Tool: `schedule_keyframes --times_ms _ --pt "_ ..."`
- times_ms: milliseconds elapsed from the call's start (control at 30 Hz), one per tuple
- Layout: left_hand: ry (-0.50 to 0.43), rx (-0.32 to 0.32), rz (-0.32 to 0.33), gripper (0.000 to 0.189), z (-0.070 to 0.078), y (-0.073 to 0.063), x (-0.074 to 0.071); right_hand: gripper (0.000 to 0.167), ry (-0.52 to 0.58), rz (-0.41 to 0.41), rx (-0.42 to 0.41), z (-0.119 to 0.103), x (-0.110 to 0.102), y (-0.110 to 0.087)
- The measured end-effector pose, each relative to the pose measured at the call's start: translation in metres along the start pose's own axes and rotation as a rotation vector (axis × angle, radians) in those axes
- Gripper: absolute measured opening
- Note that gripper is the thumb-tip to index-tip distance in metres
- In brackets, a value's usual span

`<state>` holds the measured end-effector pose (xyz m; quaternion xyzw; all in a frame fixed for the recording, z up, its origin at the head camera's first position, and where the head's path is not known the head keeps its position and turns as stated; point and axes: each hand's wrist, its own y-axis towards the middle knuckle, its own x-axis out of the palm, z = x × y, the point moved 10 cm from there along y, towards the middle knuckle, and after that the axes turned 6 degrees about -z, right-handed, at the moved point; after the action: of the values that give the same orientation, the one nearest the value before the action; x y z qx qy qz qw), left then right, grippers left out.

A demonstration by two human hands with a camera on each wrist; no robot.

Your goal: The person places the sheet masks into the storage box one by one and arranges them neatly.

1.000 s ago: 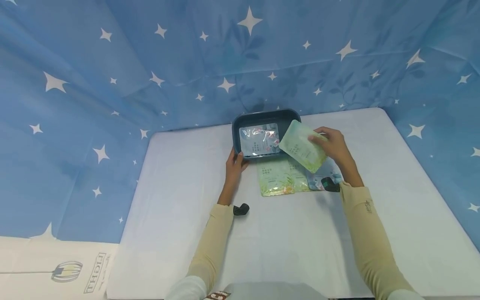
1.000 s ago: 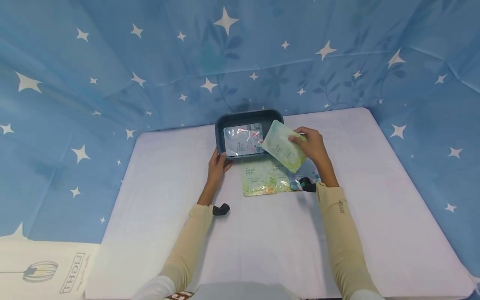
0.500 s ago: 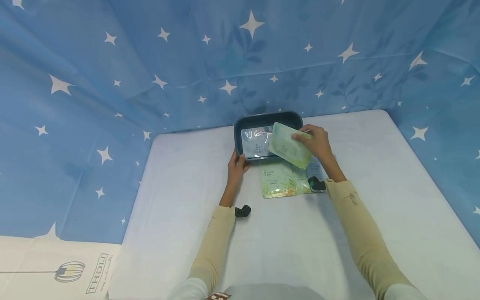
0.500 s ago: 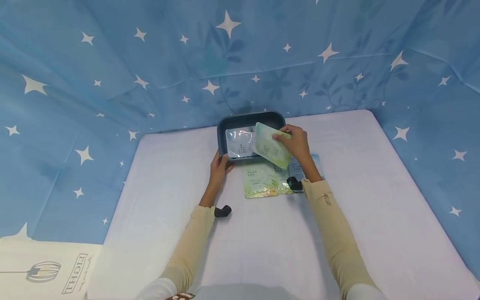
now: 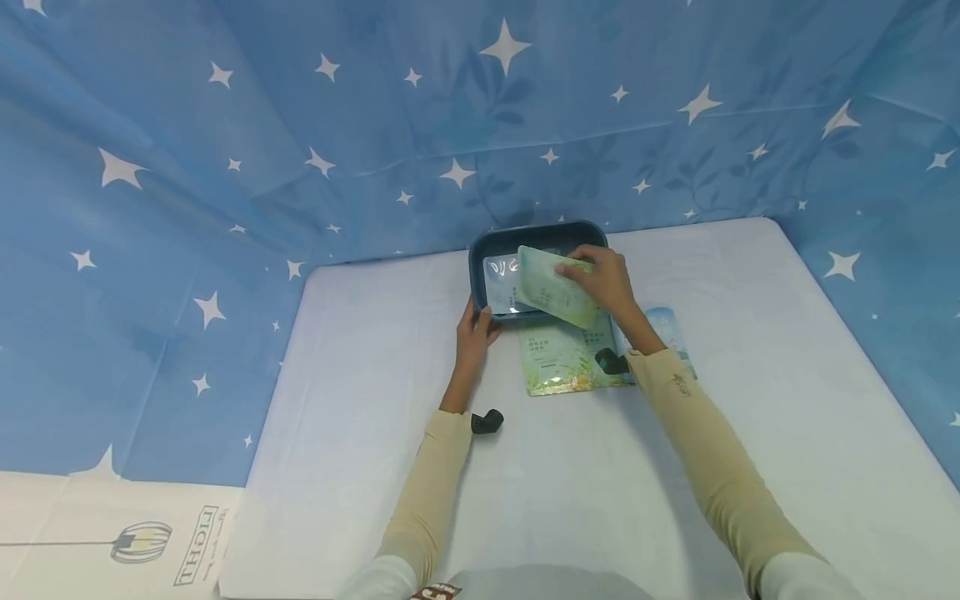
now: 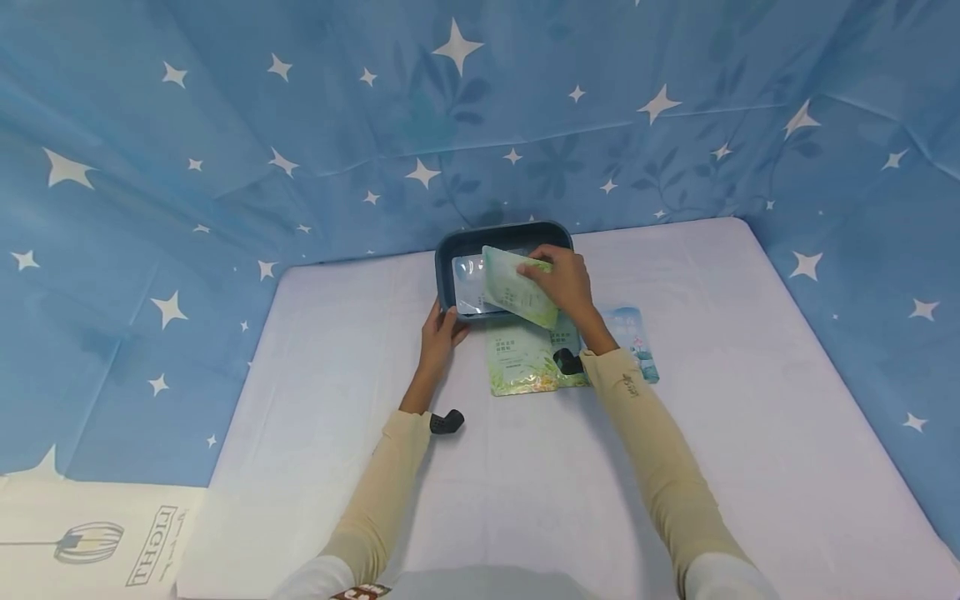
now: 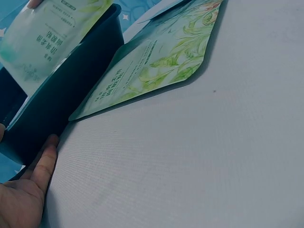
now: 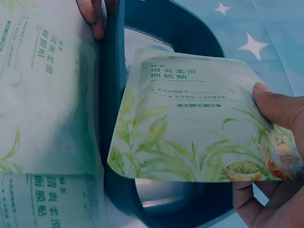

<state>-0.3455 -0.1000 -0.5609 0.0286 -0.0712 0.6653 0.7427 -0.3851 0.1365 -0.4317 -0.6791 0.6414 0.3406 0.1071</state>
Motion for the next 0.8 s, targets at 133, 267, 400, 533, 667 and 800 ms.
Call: schedule_keyframes --times_ms 133,267,400,533,667,800 --pt "-0.008 0.004 -0.008 0.058 0.005 -0.002 0.001 0.022 -0.068 -0.027 -0.033 -0.011 0.009 0.004" --pt "-0.018 0.010 0.011 0.057 -0.002 0.001 -0.002 0.024 -0.132 -0.086 -0.041 -0.019 0.019 0.007" --pt "0.012 0.024 0.030 0.055 -0.012 0.005 -0.005 0.028 -0.175 -0.149 -0.042 -0.025 0.030 0.009" --pt "0.019 0.047 0.033 0.054 -0.015 0.007 -0.004 0.028 -0.209 -0.184 -0.029 -0.024 0.037 0.013" --pt "0.014 0.054 0.034 0.054 -0.015 0.007 -0.003 0.029 -0.235 -0.212 -0.025 -0.022 0.044 0.016" --pt "0.021 0.058 0.040 0.054 -0.014 0.007 -0.003 0.031 -0.238 -0.232 -0.033 -0.019 0.049 0.018"
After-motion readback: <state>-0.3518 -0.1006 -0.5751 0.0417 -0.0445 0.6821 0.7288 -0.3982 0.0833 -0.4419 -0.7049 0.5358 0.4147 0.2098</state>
